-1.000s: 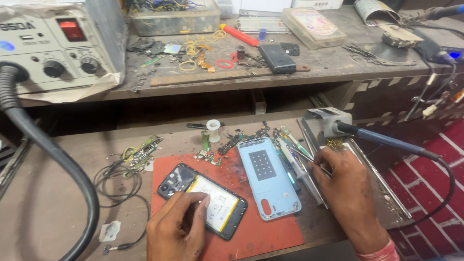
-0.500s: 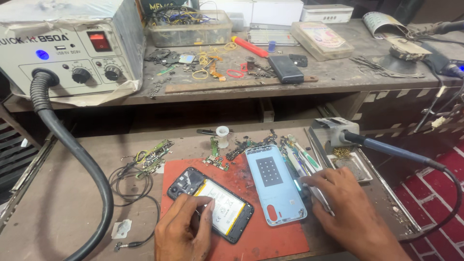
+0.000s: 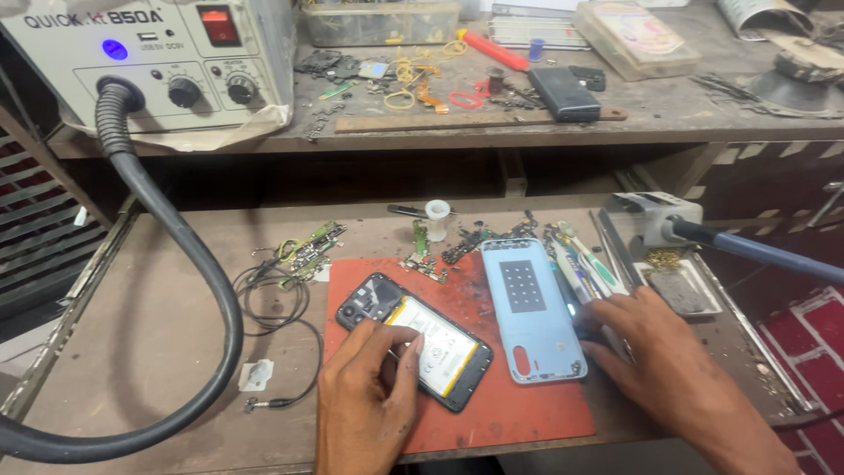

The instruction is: The person disassembles a smartphone, removes the battery and camera module, and uses tweezers and a screwdriver to manipulate internal components and connectors. The person then reassembles the camera module and battery into the phone chassis.

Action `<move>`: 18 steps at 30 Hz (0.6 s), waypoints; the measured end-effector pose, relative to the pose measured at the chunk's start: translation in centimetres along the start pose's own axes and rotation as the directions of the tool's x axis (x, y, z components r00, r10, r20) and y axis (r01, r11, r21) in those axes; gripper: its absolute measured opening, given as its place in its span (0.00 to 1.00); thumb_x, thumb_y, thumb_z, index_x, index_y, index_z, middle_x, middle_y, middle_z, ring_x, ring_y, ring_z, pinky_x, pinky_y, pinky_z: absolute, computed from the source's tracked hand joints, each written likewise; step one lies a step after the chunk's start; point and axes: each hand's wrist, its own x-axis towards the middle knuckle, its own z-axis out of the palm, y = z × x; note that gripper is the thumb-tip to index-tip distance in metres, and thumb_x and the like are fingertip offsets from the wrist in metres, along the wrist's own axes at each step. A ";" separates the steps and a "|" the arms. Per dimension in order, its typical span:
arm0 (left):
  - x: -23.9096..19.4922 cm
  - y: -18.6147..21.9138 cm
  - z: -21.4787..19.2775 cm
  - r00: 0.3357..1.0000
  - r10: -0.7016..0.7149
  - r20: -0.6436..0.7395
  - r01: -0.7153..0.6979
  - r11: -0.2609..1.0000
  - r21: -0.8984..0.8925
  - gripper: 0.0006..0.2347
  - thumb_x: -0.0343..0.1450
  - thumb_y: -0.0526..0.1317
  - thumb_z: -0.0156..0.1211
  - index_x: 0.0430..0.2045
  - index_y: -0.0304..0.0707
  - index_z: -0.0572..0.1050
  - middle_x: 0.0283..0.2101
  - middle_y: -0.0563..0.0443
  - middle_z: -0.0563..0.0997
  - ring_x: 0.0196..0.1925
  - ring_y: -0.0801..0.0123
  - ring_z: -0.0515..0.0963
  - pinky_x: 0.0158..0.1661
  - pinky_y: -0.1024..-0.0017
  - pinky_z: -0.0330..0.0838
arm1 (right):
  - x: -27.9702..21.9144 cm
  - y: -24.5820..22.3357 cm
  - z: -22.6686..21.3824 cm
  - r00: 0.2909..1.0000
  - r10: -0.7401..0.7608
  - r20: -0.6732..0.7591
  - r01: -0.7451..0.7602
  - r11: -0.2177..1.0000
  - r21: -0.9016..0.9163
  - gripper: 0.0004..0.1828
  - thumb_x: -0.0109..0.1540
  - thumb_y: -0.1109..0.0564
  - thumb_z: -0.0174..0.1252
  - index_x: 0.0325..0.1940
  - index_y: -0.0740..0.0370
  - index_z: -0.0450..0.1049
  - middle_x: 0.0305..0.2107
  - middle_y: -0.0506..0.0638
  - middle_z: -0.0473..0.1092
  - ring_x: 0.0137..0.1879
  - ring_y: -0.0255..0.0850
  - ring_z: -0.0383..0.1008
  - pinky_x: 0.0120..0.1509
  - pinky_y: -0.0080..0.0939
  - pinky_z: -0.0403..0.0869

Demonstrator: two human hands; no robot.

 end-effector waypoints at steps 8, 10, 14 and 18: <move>0.3 -0.7 -0.1 1.000 -0.027 0.013 0.028 0.998 -0.060 0.03 0.65 0.31 0.67 0.29 0.33 0.82 0.25 0.52 0.77 0.17 0.74 0.74 0.20 0.74 0.66 | -0.3 1.1 0.9 0.983 0.172 0.067 -0.162 0.978 -0.130 0.18 0.53 0.49 0.69 0.47 0.47 0.79 0.39 0.44 0.78 0.49 0.43 0.74 0.57 0.46 0.73; 0.4 -1.1 -0.1 0.998 -0.044 0.035 0.046 0.997 -0.066 0.04 0.64 0.31 0.68 0.29 0.35 0.82 0.26 0.52 0.77 0.16 0.74 0.74 0.18 0.74 0.66 | -0.4 1.6 0.8 0.988 0.044 -0.150 -0.061 0.992 -0.113 0.17 0.53 0.50 0.66 0.46 0.49 0.79 0.39 0.46 0.76 0.51 0.45 0.74 0.57 0.46 0.73; 0.5 -1.7 0.0 0.997 -0.014 0.081 0.020 0.997 -0.072 0.06 0.62 0.32 0.71 0.30 0.39 0.83 0.30 0.53 0.79 0.16 0.76 0.77 0.17 0.75 0.70 | 0.7 3.2 1.7 0.924 0.114 -0.364 -0.126 0.992 -0.008 0.17 0.54 0.52 0.64 0.47 0.52 0.78 0.40 0.49 0.75 0.50 0.45 0.74 0.55 0.45 0.73; 0.9 -2.9 -0.3 0.994 0.073 0.080 -0.073 0.997 0.006 0.03 0.65 0.35 0.72 0.28 0.40 0.83 0.29 0.53 0.79 0.26 0.73 0.85 0.24 0.74 0.79 | 2.0 4.4 3.1 0.885 0.183 -0.427 -0.170 0.983 0.069 0.17 0.55 0.53 0.63 0.48 0.52 0.78 0.38 0.49 0.76 0.48 0.43 0.75 0.54 0.44 0.74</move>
